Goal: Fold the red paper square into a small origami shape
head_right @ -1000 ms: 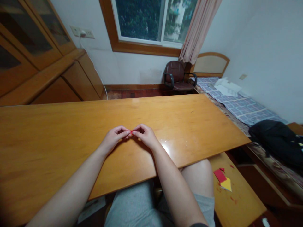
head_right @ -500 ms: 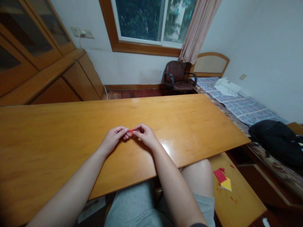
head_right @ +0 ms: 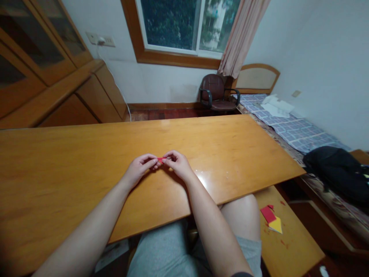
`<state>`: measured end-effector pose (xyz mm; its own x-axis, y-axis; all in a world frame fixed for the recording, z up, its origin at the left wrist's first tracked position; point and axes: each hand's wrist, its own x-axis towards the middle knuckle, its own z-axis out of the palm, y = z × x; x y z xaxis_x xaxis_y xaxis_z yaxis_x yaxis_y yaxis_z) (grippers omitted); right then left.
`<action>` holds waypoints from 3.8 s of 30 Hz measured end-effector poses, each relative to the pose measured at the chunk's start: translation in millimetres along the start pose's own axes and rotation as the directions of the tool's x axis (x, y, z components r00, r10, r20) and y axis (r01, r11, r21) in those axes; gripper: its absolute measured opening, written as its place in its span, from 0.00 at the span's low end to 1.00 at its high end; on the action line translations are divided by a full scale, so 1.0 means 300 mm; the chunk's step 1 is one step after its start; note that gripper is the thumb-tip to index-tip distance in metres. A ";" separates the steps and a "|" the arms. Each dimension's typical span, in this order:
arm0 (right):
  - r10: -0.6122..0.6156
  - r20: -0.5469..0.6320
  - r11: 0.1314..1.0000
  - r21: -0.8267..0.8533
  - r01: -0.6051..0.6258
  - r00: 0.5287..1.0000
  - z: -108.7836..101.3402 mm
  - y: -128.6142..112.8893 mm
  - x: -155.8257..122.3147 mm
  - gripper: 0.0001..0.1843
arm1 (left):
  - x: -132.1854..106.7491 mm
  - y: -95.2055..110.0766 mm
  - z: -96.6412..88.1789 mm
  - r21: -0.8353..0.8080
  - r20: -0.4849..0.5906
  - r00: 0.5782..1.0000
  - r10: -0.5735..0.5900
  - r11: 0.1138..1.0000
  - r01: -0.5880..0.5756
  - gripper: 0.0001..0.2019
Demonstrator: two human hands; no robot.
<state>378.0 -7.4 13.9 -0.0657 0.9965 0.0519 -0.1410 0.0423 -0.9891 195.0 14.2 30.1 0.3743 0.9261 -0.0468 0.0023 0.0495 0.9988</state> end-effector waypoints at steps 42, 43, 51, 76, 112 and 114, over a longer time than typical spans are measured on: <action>0.060 0.038 0.998 -0.024 -0.059 0.997 0.003 0.010 0.000 0.16 | 0.006 -0.001 0.004 0.149 -0.035 0.998 0.043 0.988 -0.037 0.14; 0.059 0.036 0.998 -0.019 -0.058 0.998 0.001 0.010 0.001 0.16 | 0.007 -0.001 0.003 0.159 -0.029 0.998 0.048 0.986 -0.043 0.13; 0.075 0.039 0.997 -0.032 -0.074 0.996 0.005 -0.006 -0.003 0.18 | 0.006 -0.017 -0.004 0.192 -0.021 0.999 0.037 0.981 -0.032 0.14; 0.097 0.040 0.995 -0.024 -0.096 0.994 -0.001 -0.007 0.002 0.17 | 0.012 -0.011 -0.005 0.104 -0.020 0.999 0.050 0.993 -0.048 0.17; -0.494 0.192 0.613 -0.614 0.496 0.848 0.032 -0.031 -0.041 0.07 | 0.004 0.008 -0.001 0.004 -0.097 0.995 -0.018 1.000 0.019 0.13; -0.495 0.176 0.634 -0.597 0.492 0.851 0.026 -0.030 -0.040 0.06 | 0.004 0.007 -0.002 -0.007 -0.081 0.997 -0.015 1.000 0.015 0.14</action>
<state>372.4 -20.4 23.3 -0.1597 0.8144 0.5580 0.4684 0.5600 -0.6833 194.9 15.7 32.0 0.2976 0.9526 -0.0633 0.0012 0.0659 0.9978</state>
